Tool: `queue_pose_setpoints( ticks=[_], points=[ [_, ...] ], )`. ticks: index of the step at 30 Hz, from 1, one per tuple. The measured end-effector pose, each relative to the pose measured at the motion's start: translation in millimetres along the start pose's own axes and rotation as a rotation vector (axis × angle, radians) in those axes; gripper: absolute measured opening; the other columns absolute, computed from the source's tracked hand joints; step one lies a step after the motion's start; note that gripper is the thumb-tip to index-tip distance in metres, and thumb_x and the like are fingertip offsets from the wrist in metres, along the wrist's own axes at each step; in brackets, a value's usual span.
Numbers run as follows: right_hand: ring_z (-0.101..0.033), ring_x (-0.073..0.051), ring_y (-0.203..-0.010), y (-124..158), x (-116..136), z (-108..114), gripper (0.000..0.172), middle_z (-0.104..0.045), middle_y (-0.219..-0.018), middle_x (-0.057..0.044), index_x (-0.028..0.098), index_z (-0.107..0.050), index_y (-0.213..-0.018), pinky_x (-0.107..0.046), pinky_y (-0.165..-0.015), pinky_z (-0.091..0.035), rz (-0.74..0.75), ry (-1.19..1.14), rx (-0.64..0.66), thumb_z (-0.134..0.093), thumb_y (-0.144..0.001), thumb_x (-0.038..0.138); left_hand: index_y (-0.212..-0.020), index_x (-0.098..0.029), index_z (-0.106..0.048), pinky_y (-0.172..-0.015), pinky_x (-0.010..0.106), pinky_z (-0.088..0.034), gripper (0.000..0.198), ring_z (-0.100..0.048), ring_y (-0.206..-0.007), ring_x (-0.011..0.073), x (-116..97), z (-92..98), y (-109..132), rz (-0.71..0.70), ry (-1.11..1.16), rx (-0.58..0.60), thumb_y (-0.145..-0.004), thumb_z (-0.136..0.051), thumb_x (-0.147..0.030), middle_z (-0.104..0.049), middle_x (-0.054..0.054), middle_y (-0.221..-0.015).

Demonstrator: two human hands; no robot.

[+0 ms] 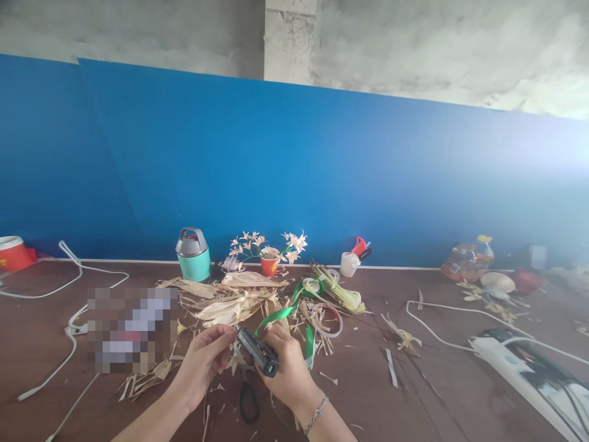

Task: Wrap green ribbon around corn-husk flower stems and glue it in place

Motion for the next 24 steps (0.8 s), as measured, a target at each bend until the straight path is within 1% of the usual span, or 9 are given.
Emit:
queue_pose_setpoints(
  ticks=[6,10,13,17,18,20,22,24],
  points=[
    [-0.046,-0.013,-0.062,0.0,-1.2,0.5,0.021,-0.046,-0.068,0.0,0.02,-0.038,-0.059,-0.023,-0.055,-0.035,-0.007,-0.007,-0.012,-0.051,-0.06,0.004,-0.061,-0.015,-0.056,-0.036,0.015,-0.024,0.027,-0.033,-0.036,0.0036,-0.2,-0.5,0.4,0.014,0.017,0.016,-0.063,-0.074,-0.035,-0.041,-0.008,-0.039],
    [-0.047,-0.014,-0.063,1.4,-2.0,1.8,0.015,-0.048,-0.068,0.0,0.019,-0.043,-0.061,-0.023,-0.056,-0.037,-0.032,-0.051,-0.043,-0.053,-0.066,0.009,-0.061,-0.016,-0.055,-0.035,0.015,-0.023,0.027,-0.032,-0.035,0.0035,-1.3,-1.8,1.3,0.009,0.041,0.034,-0.063,-0.074,-0.035,-0.04,-0.008,-0.039],
    [-0.046,-0.013,-0.06,1.5,-4.7,0.4,0.013,-0.048,-0.063,0.001,0.019,-0.048,-0.062,-0.023,-0.055,-0.037,-0.142,-0.159,-0.078,-0.057,-0.071,0.019,-0.061,-0.017,-0.054,-0.034,0.015,-0.022,0.026,-0.031,-0.034,0.0031,-2.3,-2.6,2.0,-0.005,0.052,0.049,-0.062,-0.074,-0.034,-0.039,-0.009,-0.04],
    [-0.041,-0.01,-0.045,1.0,-13.6,-3.4,0.024,-0.046,-0.049,0.004,0.018,-0.05,-0.061,-0.023,-0.045,-0.034,-0.433,-0.49,-0.077,-0.06,-0.072,0.037,-0.063,-0.018,-0.053,-0.035,0.016,-0.023,0.026,-0.032,-0.033,0.0043,-2.9,-2.2,1.8,-0.007,0.002,0.091,-0.064,-0.073,-0.035,-0.04,-0.009,-0.036],
    [-0.04,-0.01,-0.042,0.6,-15.6,-2.7,0.026,-0.045,-0.046,0.004,0.018,-0.051,-0.06,-0.023,-0.044,-0.034,-0.485,-0.558,-0.077,-0.061,-0.071,0.039,-0.063,-0.018,-0.053,-0.036,0.016,-0.024,0.025,-0.033,-0.033,0.0049,-3.6,-1.7,1.5,-0.013,-0.024,0.105,-0.065,-0.071,-0.036,-0.04,-0.009,-0.035],
    [-0.041,-0.01,-0.04,-1.4,-18.0,2.2,0.029,-0.046,-0.043,0.005,0.017,-0.051,-0.06,-0.023,-0.044,-0.034,-0.527,-0.644,-0.086,-0.061,-0.071,0.042,-0.064,-0.019,-0.054,-0.037,0.017,-0.027,0.024,-0.034,-0.033,0.0064,-6.0,-0.5,0.7,-0.043,-0.096,0.128,-0.067,-0.069,-0.037,-0.041,-0.009,-0.033],
    [-0.04,-0.01,-0.04,-4.2,-18.6,10.6,0.028,-0.046,-0.041,0.005,0.017,-0.052,-0.062,-0.024,-0.045,-0.034,-0.528,-0.674,-0.112,-0.061,-0.071,0.042,-0.064,-0.019,-0.056,-0.038,0.019,-0.029,0.022,-0.037,-0.033,0.0081,-9.1,1.0,-0.2,-0.081,-0.214,0.141,-0.068,-0.067,-0.037,-0.042,-0.008,-0.033],
    [-0.039,-0.009,-0.04,-6.6,-16.0,19.4,0.025,-0.045,-0.04,0.006,0.018,-0.054,-0.065,-0.024,-0.046,-0.035,-0.529,-0.651,-0.124,-0.061,-0.071,0.041,-0.065,-0.019,-0.06,-0.04,0.021,-0.032,0.017,-0.042,-0.036,0.0101,-12.7,2.0,-0.3,-0.166,-0.376,0.148,-0.069,-0.066,-0.034,-0.05,-0.004,-0.04]
  ],
)
Point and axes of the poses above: each hand's wrist, its own y-axis away from the middle knuckle, its own z-axis out of the back of the hand, x = y × z, the point moved 3 cm from there along -y, towards the middle knuckle
